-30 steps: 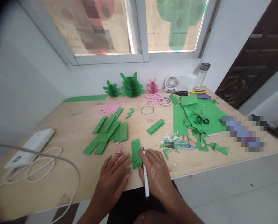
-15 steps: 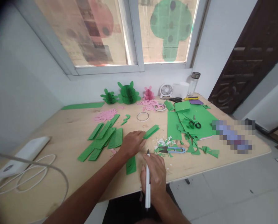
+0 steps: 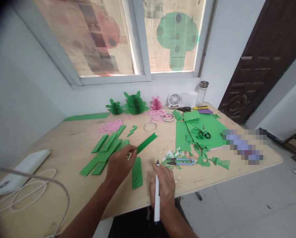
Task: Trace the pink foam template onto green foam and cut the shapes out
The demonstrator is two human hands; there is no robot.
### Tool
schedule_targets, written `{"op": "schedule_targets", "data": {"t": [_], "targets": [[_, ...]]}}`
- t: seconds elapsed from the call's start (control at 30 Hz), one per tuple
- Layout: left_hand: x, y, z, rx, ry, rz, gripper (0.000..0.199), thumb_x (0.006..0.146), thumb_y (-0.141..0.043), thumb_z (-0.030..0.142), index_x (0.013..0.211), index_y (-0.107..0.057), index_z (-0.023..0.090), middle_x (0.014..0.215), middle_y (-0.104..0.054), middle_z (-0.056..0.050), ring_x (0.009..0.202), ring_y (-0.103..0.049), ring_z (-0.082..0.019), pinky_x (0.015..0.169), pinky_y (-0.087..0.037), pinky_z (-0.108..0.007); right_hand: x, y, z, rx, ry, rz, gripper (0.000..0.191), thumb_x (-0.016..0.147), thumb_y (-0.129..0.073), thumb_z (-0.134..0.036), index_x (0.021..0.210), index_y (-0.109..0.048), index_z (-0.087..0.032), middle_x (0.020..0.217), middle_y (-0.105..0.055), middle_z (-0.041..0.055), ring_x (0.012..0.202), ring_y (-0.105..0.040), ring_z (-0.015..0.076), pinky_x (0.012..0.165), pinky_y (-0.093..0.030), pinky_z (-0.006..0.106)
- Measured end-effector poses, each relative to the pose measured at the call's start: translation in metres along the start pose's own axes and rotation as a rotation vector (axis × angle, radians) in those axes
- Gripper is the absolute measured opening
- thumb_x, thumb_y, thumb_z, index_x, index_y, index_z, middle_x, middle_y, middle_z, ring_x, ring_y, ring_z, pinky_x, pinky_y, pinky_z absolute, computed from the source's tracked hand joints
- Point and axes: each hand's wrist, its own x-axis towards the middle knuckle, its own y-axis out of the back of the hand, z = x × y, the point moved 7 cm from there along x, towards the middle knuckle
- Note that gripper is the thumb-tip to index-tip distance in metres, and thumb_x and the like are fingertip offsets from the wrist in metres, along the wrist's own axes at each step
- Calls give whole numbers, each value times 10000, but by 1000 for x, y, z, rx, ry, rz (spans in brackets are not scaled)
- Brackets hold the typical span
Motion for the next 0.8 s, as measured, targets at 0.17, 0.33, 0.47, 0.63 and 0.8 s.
{"op": "schedule_targets", "data": {"t": [0.17, 0.33, 0.47, 0.63, 0.8], "targets": [[-56, 36, 1, -226, 21, 237, 64, 885, -536, 201, 847, -588, 199, 882, -746, -32, 664, -688, -146, 622, -530, -243, -1, -1, 13, 90, -222, -21, 352, 912, -491, -192, 1259, -556, -199, 1094, -718, 122, 1011, -697, 258, 847, -576, 399], [-92, 39, 23, -292, -2, 297, 81, 882, -533, 142, 844, -548, 211, 963, -732, -58, 883, -714, -177, 783, -564, -282, -4, -16, 5, 434, -390, -73, 373, 947, -480, -241, 1317, -504, -201, 1178, -690, 134, 1004, -708, 234, 836, -593, 361], [-103, 30, 38, -285, -42, 243, 116, 899, -510, 126, 834, -532, 219, 1006, -712, -80, 943, -699, -187, 809, -568, -301, -8, -22, -10, 519, -455, -111, 382, 927, -514, -254, 1306, -518, -207, 1213, -664, 124, 1090, -662, 252, 840, -590, 343], [-109, 25, 42, -277, -95, 237, 131, 912, -511, 135, 812, -526, 218, 1081, -672, -104, 1014, -663, -200, 863, -561, -333, -12, -28, -17, 582, -521, -128, 382, 894, -548, -241, 1274, -527, -214, 1172, -668, 106, 1000, -678, 225, 861, -575, 335], [-110, 22, 41, -266, -132, 244, 113, 913, -519, 149, 825, -546, 215, 1119, -645, -111, 1063, -632, -226, 916, -543, -387, -12, -30, -15, 588, -557, -61, 335, 852, -577, -233, 1186, -560, -212, 1053, -697, 80, 872, -693, 199, 760, -591, 300]]}}
